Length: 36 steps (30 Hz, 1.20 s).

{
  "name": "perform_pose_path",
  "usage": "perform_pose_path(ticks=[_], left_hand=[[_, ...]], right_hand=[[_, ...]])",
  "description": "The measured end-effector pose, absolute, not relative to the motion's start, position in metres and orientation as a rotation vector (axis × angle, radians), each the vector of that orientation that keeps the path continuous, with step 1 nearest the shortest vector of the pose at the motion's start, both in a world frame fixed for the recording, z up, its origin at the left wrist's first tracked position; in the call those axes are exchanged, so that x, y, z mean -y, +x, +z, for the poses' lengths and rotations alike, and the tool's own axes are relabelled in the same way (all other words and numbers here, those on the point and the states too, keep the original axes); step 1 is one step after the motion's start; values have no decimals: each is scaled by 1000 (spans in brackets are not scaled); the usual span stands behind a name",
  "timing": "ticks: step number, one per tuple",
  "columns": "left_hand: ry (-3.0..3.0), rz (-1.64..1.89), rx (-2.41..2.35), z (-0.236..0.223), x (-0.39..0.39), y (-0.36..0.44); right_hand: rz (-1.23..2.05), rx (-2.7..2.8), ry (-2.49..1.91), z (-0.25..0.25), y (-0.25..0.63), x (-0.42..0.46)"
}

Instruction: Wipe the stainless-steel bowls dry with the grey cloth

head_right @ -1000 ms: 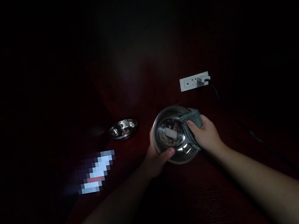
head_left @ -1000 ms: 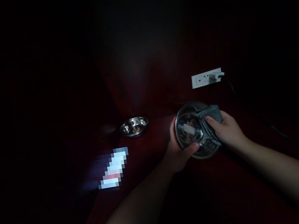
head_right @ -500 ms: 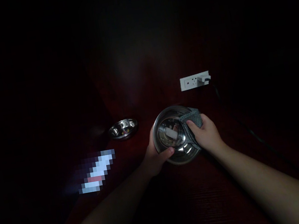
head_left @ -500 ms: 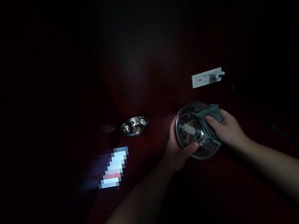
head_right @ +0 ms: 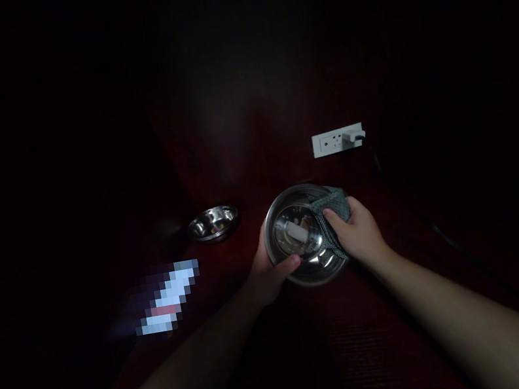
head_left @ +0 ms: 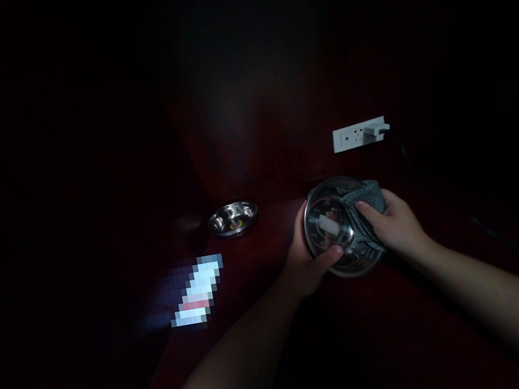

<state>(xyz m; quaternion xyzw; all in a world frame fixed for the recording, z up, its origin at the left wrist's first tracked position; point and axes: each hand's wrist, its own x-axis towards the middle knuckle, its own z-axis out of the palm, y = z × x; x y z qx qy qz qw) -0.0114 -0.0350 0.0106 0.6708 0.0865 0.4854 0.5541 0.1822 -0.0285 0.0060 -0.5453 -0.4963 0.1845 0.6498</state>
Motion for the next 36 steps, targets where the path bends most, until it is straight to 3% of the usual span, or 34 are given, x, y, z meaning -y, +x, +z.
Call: perform_pose_path(ticks=[36], left_hand=[[1617, 1182, -211, 11, 36, -11]], right_hand=[[425, 1149, -1251, 3, 185, 26]])
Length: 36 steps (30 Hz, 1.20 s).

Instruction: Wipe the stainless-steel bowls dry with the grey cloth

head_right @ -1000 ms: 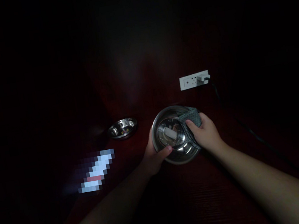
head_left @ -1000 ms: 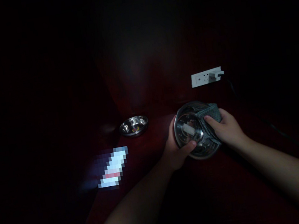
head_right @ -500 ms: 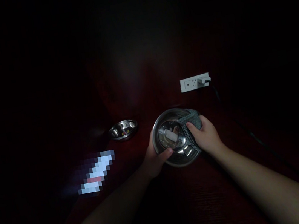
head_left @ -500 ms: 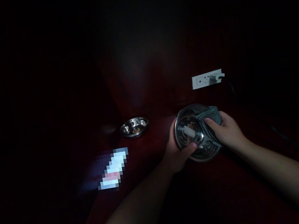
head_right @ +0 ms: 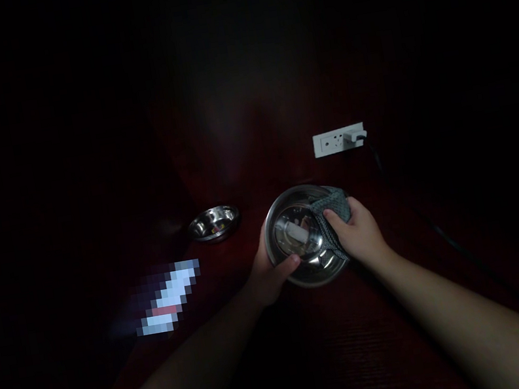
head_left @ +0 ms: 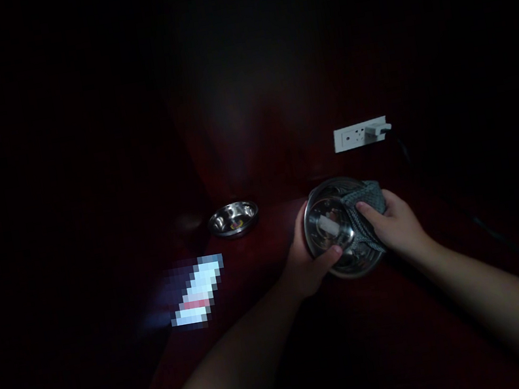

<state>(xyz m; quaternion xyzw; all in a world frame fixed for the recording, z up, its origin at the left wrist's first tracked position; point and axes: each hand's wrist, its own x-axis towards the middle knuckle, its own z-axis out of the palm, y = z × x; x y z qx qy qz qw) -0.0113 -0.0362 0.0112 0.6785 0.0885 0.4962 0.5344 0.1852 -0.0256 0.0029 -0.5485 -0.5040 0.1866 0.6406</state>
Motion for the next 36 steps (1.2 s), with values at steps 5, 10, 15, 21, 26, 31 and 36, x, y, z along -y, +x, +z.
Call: perform_pose_path(ticks=[5, 10, 15, 21, 26, 31, 36], left_hand=[[1644, 1205, -201, 10, 36, -12], [1645, 1209, -185, 7, 34, -12], [1645, 1213, -224, 7, 34, -12], [1624, 1223, -218, 7, 33, -12], [1629, 1211, -213, 8, 34, -12], [1627, 1199, -230, 9, 35, -12], [1651, 1205, -256, 8, 34, -13]], right_hand=[[411, 1161, -1243, 3, 185, 26], [451, 1148, -1216, 7, 181, 29], [444, 1152, -1242, 7, 181, 29], [427, 1164, -1251, 4, 184, 26], [446, 1168, -1226, 4, 183, 26], [450, 1174, -1227, 6, 181, 28], [435, 1180, -1239, 3, 183, 25]])
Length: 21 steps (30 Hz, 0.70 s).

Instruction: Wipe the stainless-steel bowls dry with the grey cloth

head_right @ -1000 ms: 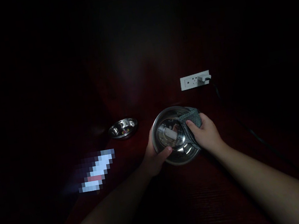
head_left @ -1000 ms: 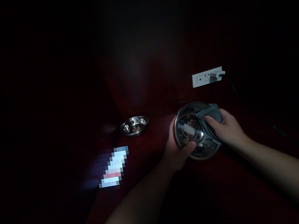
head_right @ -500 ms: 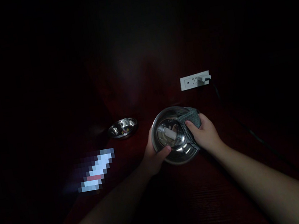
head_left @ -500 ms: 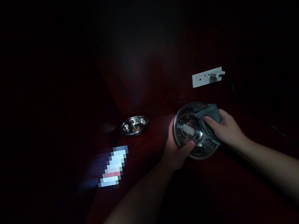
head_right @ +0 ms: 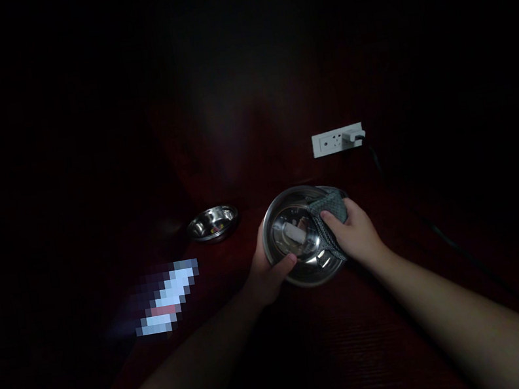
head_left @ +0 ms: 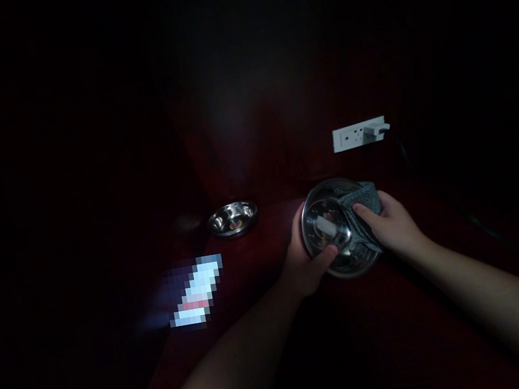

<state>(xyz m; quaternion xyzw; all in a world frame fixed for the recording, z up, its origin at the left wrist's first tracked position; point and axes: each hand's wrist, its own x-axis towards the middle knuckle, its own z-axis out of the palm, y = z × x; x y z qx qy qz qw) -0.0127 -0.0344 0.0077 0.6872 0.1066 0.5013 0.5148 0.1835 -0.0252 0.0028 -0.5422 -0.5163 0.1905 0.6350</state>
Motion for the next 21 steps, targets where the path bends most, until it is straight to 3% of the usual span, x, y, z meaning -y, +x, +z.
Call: perform_pose_path(ticks=[21], left_hand=[[1664, 1213, -277, 7, 34, -13]], right_hand=[[495, 1174, -1217, 2, 185, 25]])
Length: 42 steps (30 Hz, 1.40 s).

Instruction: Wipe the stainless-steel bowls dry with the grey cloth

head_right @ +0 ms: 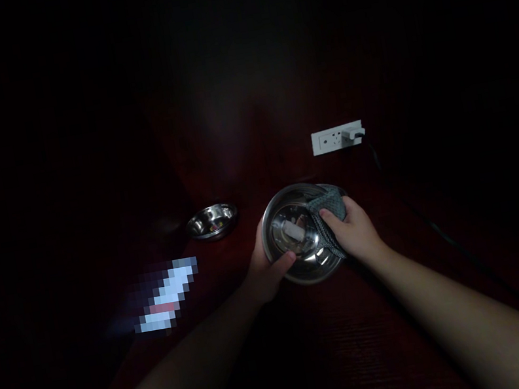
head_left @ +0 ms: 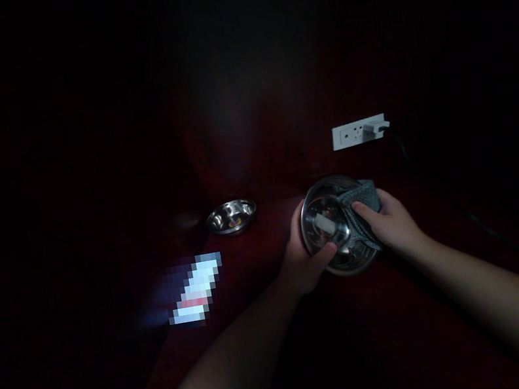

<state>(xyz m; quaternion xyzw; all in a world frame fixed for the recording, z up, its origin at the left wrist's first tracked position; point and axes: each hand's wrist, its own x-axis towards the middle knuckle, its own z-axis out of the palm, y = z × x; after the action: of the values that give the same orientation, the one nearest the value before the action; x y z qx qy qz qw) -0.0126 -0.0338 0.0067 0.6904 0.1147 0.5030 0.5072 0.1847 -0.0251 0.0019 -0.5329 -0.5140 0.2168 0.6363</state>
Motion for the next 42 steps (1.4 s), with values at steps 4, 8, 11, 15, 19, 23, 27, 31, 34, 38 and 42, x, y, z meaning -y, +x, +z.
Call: perform_pose_path(ticks=[4, 8, 11, 15, 19, 23, 27, 31, 34, 38, 42], left_hand=[[1646, 1210, -261, 6, 34, -12], [1640, 1211, -255, 6, 33, -12], [1644, 1219, -246, 6, 33, -12], [1660, 1230, -270, 7, 33, -12], [1643, 1213, -315, 7, 34, -12], [1645, 1217, -322, 6, 33, -13], [1646, 1223, -308, 6, 33, -13], [1647, 1224, -316, 6, 33, -12], [1640, 1231, -299, 6, 33, -12], [1658, 1241, -334, 6, 34, -12], [1668, 1234, -346, 6, 35, -12]], right_hand=[[505, 1175, -1211, 1, 185, 25], [520, 1179, -1217, 1, 185, 25], [500, 1162, -1238, 1, 185, 25], [483, 1140, -1239, 2, 187, 27], [432, 1096, -1260, 3, 188, 28], [416, 1051, -1300, 2, 189, 27], [400, 1068, -1295, -2, 191, 26], [395, 1110, -1262, -1, 190, 26], [376, 1133, -1275, 1, 190, 27], [398, 1135, -1274, 0, 190, 26], [370, 1104, -1276, -1, 189, 26]])
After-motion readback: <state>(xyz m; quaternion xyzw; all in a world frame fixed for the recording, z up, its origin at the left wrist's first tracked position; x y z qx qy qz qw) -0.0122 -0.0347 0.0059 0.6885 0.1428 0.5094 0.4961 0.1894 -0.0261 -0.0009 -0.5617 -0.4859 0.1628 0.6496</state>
